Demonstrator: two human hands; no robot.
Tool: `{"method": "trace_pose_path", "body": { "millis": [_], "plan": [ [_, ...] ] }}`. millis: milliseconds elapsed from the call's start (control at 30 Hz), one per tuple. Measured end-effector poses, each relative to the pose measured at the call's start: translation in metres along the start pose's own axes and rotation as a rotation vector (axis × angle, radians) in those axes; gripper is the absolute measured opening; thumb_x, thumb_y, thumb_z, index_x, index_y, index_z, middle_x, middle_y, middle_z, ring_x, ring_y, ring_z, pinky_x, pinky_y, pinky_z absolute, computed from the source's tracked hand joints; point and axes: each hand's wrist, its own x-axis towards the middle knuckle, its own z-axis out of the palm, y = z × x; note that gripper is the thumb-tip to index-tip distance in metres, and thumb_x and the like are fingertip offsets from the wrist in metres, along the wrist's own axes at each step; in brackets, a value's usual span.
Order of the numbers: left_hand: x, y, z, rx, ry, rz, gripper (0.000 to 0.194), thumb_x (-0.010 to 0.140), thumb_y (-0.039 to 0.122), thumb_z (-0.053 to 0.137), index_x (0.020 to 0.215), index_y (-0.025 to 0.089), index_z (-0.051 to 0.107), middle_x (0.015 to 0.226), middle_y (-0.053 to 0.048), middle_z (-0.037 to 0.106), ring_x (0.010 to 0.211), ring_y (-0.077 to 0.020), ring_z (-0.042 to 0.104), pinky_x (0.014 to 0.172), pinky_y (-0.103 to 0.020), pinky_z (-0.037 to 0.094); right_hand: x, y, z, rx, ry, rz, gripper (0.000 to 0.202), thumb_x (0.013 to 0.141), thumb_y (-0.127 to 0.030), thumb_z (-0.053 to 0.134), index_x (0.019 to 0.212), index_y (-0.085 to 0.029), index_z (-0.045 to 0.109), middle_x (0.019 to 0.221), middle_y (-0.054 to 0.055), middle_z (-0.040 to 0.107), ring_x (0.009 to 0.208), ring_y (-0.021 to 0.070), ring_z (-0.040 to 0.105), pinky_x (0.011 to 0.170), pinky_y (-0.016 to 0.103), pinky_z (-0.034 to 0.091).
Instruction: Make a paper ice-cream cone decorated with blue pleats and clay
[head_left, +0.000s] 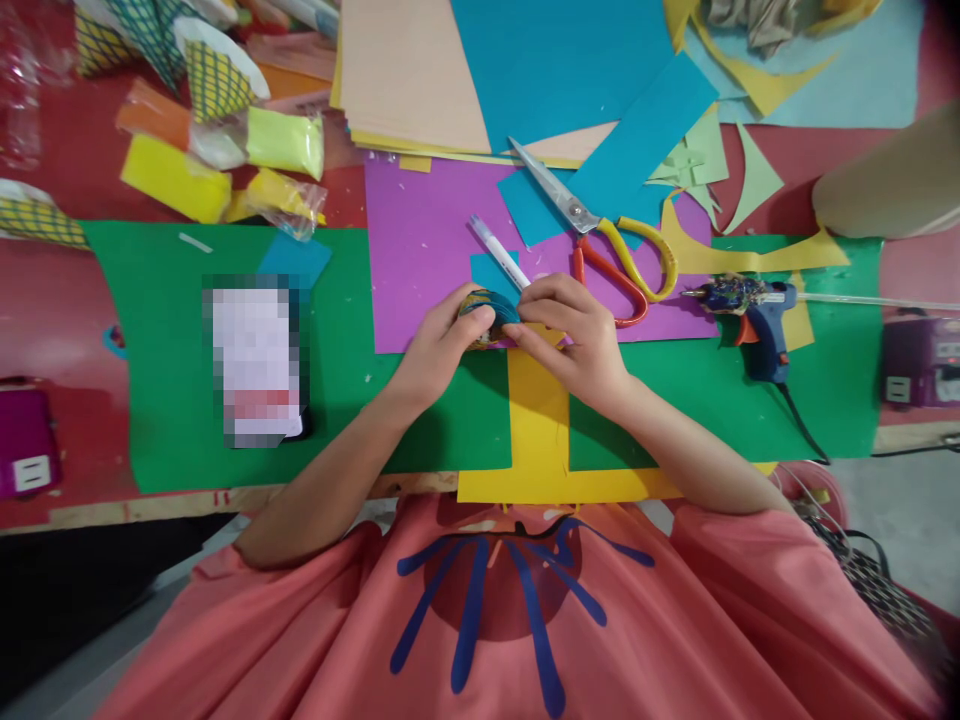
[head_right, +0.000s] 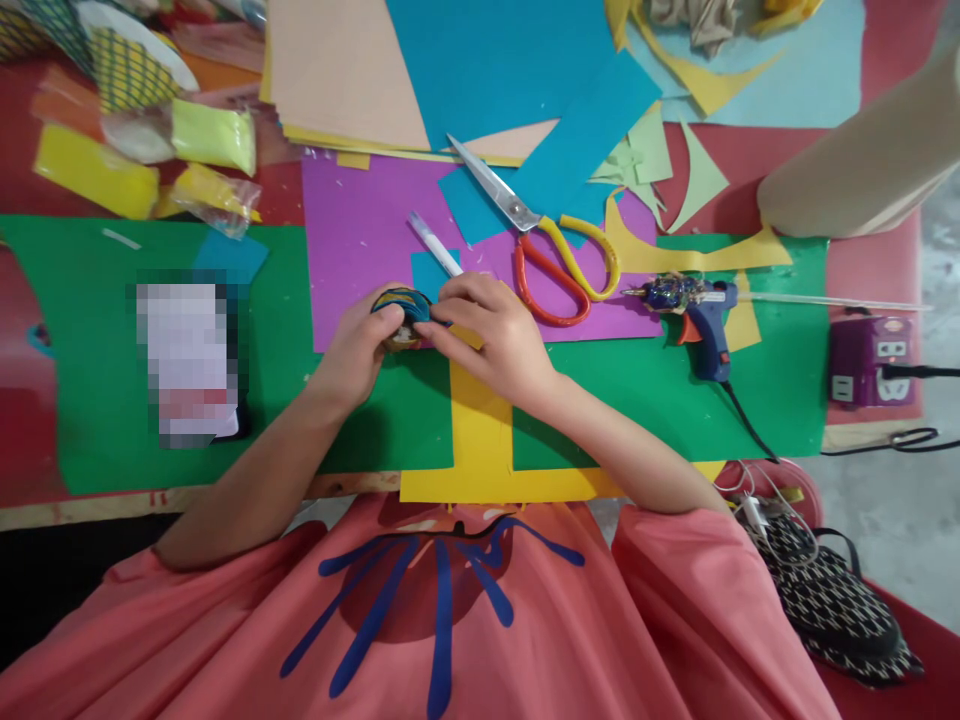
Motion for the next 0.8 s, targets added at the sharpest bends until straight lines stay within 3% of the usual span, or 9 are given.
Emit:
{"method": "trace_pose_path", "body": {
  "millis": [267,467,667,800],
  "plan": [
    [-0.003,0.004,0.005,0.122,-0.02,0.069,0.045,0.081,0.065,0.06,0.081,0.02,0.055,0.073,0.001,0.051,0.067,-0.0121,0.049,0.058,-0.023,0.045,0.004,-0.002,-0.002,0.025,-0.022,0.06,0.019,0.097,-0.026,0.053,0.082,-0.017,0.059,0.09,0.007,0.064,0.09,0.0161,0.064,0.082,0.033,0.055],
    [-0.007,-0.002,-0.001,0.159,-0.047,0.159,0.053,0.089,0.071,0.04,0.099,0.023,0.057,0.085,-0.002,0.059,0.078,-0.0167,0.057,0.067,-0.028,0.049,0.004,0.002,-0.006,-0.001,-0.08,0.013,0.012,0.097,-0.028,0.053,0.093,-0.019,0.06,0.099,0.008,0.066,0.097,0.0182,0.065,0.083,0.036,0.057],
    [-0.009,-0.011,-0.007,0.235,-0.104,0.325,0.043,0.092,0.061,0.047,0.117,0.027,0.052,0.102,-0.002,0.061,0.086,-0.016,0.061,0.071,-0.028,0.05,0.002,0.005,-0.012,-0.068,-0.041,-0.082,0.01,0.096,-0.027,0.056,0.098,-0.021,0.063,0.106,0.008,0.065,0.099,0.0184,0.065,0.083,0.038,0.058],
    [-0.009,-0.01,-0.007,0.311,-0.055,0.373,0.051,0.087,0.063,0.055,0.122,0.025,0.049,0.112,-0.006,0.06,0.094,-0.0179,0.063,0.075,-0.03,0.053,-0.001,0.003,-0.017,-0.005,-0.033,0.002,0.02,0.095,-0.03,0.055,0.112,-0.022,0.062,0.112,0.009,0.064,0.102,0.0191,0.064,0.083,0.038,0.059]
  ]
}}
